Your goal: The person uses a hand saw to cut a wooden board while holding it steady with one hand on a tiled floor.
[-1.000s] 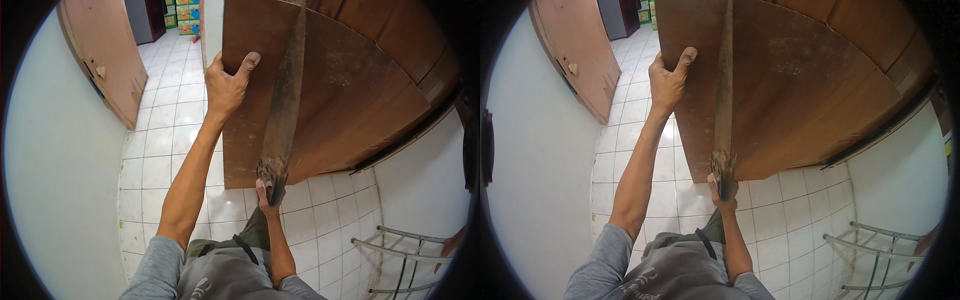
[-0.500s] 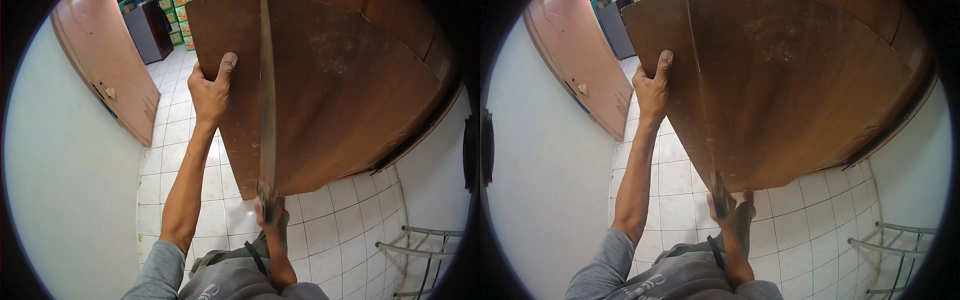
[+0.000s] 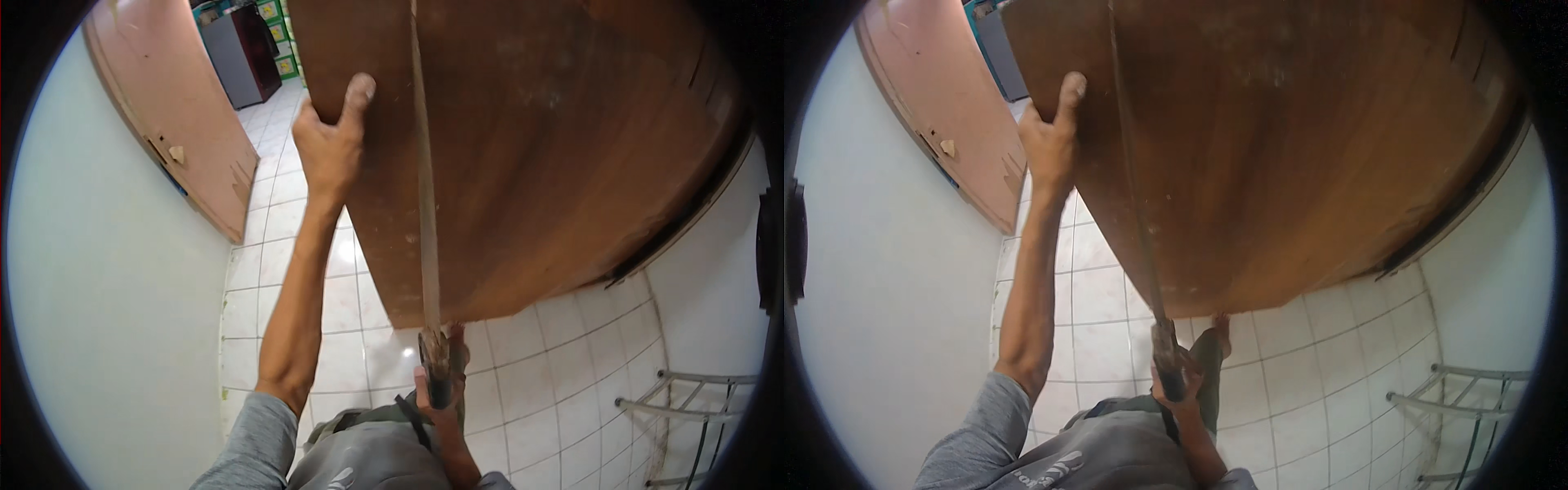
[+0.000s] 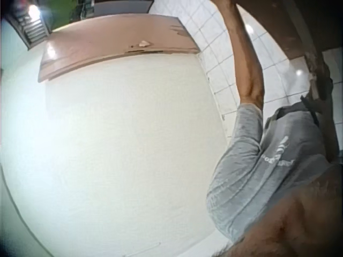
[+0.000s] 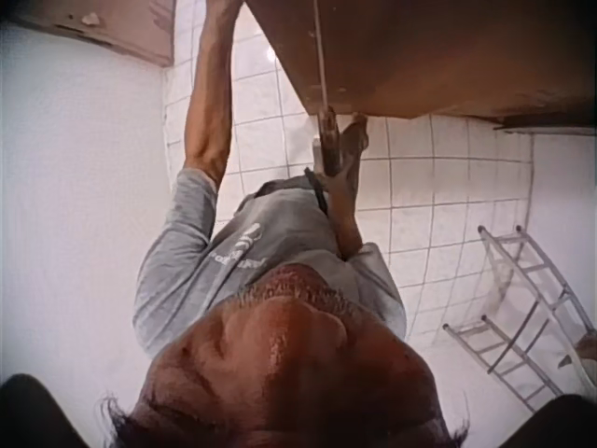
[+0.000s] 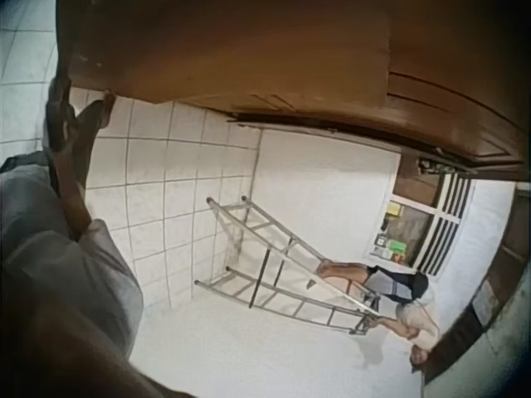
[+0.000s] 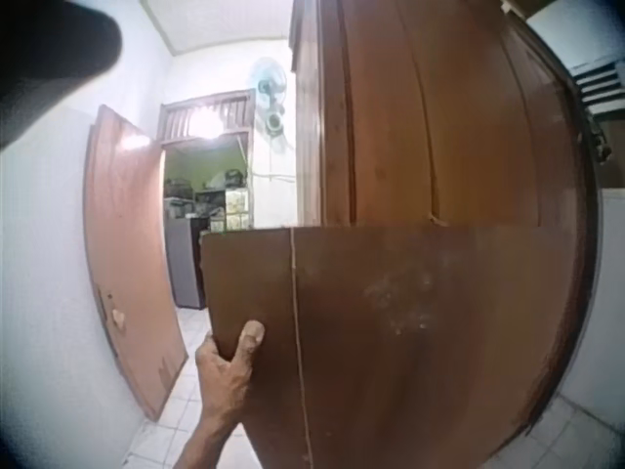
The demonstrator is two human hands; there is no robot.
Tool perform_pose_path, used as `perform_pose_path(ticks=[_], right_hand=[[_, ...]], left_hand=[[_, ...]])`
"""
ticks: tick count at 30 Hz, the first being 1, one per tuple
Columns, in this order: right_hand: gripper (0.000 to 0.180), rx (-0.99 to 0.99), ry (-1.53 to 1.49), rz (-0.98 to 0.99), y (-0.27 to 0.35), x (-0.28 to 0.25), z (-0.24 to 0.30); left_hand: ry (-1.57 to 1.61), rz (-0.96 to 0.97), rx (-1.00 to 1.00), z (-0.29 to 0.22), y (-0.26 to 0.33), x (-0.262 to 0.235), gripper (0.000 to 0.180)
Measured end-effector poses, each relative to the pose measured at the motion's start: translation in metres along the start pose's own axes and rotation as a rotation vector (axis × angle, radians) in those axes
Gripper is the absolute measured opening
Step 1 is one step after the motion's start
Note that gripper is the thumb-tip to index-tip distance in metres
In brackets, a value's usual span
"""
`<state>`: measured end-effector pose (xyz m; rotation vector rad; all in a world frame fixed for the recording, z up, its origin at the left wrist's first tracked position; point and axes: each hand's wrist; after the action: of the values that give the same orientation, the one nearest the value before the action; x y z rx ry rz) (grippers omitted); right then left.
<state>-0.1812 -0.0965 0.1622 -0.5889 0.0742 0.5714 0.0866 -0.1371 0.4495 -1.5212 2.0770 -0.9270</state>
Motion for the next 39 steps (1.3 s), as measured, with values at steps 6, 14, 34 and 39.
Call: perform_pose_path(ticks=[6, 14, 34, 39], right_hand=[[0.04, 0.311, -0.344, -0.142, 0.017, -0.02, 0.024], [0.011, 0.316, -0.294, -0.206, -0.052, -0.085, 0.077], [0.024, 0.087, -0.035, 0.316, -0.023, -0.179, 0.293], [0.023, 0.097, -0.006, 0.384, -0.022, -0.174, 0.349]], left_hand=[[0.105, 0.05, 0.002, -0.001, 0.005, 0.008, 0.048], [0.017, -0.043, 0.02, -0.002, 0.013, 0.018, 0.046], [0.098, 0.029, -0.212, -0.09, 0.066, -0.033, 0.038], [0.131, 0.016, -0.197, -0.104, 0.073, -0.056, 0.036]])
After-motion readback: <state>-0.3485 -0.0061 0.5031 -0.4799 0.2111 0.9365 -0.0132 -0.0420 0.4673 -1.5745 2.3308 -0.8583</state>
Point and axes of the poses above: each hand's wrist, its own y-axis away from the middle knuckle, its own x-axis out of the palm, z = x × y, and after that the axes turned 5 degrees about z, right-handed
